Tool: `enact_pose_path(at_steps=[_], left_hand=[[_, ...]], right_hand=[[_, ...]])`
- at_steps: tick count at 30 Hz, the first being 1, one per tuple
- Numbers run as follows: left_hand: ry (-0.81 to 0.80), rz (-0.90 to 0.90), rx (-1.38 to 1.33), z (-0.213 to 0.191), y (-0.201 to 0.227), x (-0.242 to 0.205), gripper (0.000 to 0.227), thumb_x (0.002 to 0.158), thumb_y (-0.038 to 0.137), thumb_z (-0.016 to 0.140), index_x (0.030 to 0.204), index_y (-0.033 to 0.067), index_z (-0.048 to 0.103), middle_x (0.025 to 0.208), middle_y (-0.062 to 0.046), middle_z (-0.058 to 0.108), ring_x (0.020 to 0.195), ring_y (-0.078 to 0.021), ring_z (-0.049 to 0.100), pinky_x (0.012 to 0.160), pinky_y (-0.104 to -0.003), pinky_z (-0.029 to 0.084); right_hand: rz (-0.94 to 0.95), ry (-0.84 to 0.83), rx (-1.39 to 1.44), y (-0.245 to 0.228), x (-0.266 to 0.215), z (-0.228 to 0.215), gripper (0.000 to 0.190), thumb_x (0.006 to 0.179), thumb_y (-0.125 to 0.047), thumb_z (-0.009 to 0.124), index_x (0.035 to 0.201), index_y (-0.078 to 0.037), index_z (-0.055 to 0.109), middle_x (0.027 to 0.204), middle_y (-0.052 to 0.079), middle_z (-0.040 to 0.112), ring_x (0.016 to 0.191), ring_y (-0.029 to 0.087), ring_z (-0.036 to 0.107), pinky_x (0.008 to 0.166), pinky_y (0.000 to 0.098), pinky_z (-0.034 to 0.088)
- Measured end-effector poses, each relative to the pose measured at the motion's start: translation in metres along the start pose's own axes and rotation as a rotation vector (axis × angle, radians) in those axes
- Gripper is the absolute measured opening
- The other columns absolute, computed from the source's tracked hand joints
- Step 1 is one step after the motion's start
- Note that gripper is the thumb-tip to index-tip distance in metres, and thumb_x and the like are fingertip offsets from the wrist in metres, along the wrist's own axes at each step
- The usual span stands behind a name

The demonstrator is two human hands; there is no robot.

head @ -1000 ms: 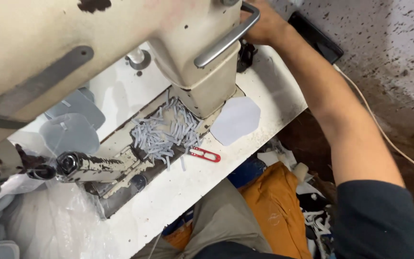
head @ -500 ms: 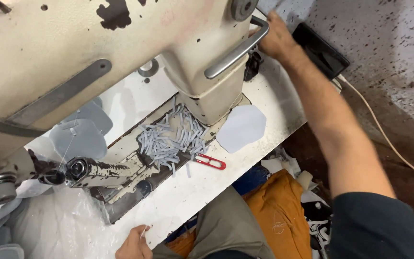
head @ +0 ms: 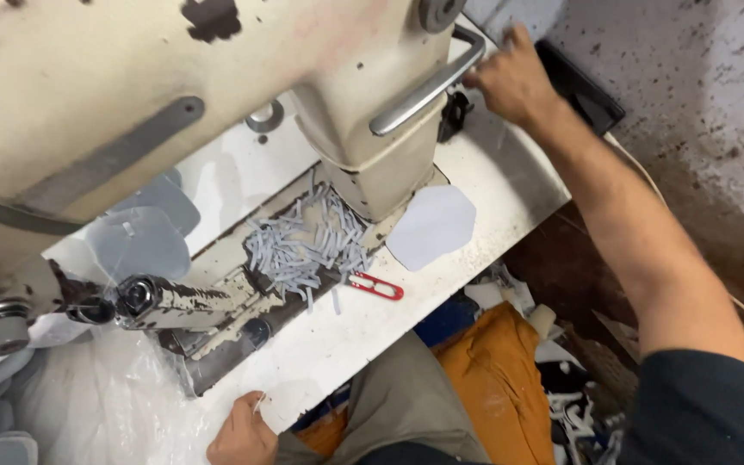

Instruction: The person uses a sewing machine to stitch a small fabric piece onto the upper part of a grey slipper. They repeatedly pick up slippers from a plastic bag, align the fabric, sew it, and then trim the excess thread with scissors.

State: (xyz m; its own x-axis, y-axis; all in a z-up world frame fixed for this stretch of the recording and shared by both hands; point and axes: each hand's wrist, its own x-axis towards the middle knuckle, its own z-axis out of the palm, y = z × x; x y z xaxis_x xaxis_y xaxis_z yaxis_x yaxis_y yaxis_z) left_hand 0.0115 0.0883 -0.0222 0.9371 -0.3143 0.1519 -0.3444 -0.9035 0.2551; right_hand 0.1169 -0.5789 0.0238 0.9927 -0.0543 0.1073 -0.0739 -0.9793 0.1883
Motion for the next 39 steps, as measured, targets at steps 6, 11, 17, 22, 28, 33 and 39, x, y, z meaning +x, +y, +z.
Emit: enact_pose_path(at_steps=[6, 11, 17, 22, 28, 33, 39], left_hand=[[0.030, -0.012, 0.066, -0.006, 0.009, 0.000, 0.021, 0.083, -0.002, 0.068, 0.097, 0.0117, 0.077, 0.081, -0.010, 0.076, 0.069, -0.0286, 0.072, 0.061, -0.040, 0.056], [0.044, 0.035, 0.018, -0.005, 0.001, 0.001, 0.025, 0.080, -0.004, 0.066, 0.099, 0.0105, 0.074, 0.088, -0.010, 0.076, 0.076, -0.0257, 0.074, 0.064, -0.037, 0.058], [0.052, 0.023, 0.007, -0.009, 0.015, 0.002, 0.026, 0.077, -0.006, 0.064, 0.095, 0.0090, 0.074, 0.085, -0.010, 0.078, 0.073, -0.0279, 0.075, 0.061, -0.039, 0.057], [0.027, 0.017, -0.038, 0.029, -0.024, -0.007, 0.017, 0.082, -0.003, 0.063, 0.095, 0.0033, 0.073, 0.081, -0.020, 0.073, 0.072, -0.0301, 0.075, 0.064, -0.040, 0.060], [-0.021, 0.039, -0.073, 0.014, -0.015, -0.004, 0.024, 0.082, -0.011, 0.055, 0.095, 0.0001, 0.072, 0.082, -0.023, 0.075, 0.071, -0.0303, 0.077, 0.064, -0.039, 0.063], [0.028, 0.013, -0.140, 0.064, -0.061, -0.012, 0.020, 0.087, -0.010, 0.057, 0.097, -0.0002, 0.072, 0.080, -0.022, 0.073, 0.075, -0.0306, 0.077, 0.066, -0.038, 0.062], [-0.034, 0.047, -0.054, 0.021, -0.018, -0.001, 0.011, 0.086, -0.002, 0.065, 0.095, -0.0029, 0.071, 0.083, -0.026, 0.075, 0.076, -0.0334, 0.077, 0.065, -0.041, 0.062]], right_hand=[[0.124, 0.329, 0.441, 0.042, 0.041, 0.126, 0.029, 0.105, 0.002, 0.061, 0.114, -0.021, 0.078, 0.106, 0.009, 0.078, 0.102, 0.029, 0.067, 0.109, 0.0564, 0.024], [-0.071, 0.203, 0.022, 0.003, -0.005, 0.015, 0.037, 0.097, 0.007, 0.066, 0.106, -0.026, 0.082, 0.098, 0.005, 0.079, 0.086, 0.019, 0.068, 0.112, 0.0457, 0.033], [0.018, 0.452, 0.216, 0.017, 0.035, 0.059, 0.027, 0.096, -0.007, 0.063, 0.107, -0.025, 0.080, 0.102, 0.002, 0.078, 0.092, 0.022, 0.065, 0.096, 0.0392, 0.035], [-0.012, 0.131, -0.004, 0.002, -0.002, 0.019, 0.034, 0.106, -0.009, 0.057, 0.116, -0.030, 0.082, 0.089, 0.007, 0.077, 0.085, 0.020, 0.064, 0.109, 0.0443, 0.034], [0.340, 0.109, 0.642, 0.033, 0.037, 0.109, 0.020, 0.103, -0.017, 0.062, 0.119, -0.028, 0.062, 0.105, 0.001, 0.062, 0.107, 0.015, 0.050, 0.119, 0.0396, 0.028], [0.000, -0.066, -0.041, -0.010, -0.006, -0.020, 0.027, 0.108, -0.008, 0.059, 0.123, -0.021, 0.078, 0.112, 0.011, 0.074, 0.109, 0.026, 0.067, 0.119, 0.0474, 0.035], [0.362, 0.210, 0.675, 0.027, 0.033, 0.093, 0.028, 0.119, -0.015, 0.052, 0.124, -0.019, 0.080, 0.129, 0.018, 0.061, 0.126, 0.043, 0.049, 0.112, 0.0553, 0.023]])
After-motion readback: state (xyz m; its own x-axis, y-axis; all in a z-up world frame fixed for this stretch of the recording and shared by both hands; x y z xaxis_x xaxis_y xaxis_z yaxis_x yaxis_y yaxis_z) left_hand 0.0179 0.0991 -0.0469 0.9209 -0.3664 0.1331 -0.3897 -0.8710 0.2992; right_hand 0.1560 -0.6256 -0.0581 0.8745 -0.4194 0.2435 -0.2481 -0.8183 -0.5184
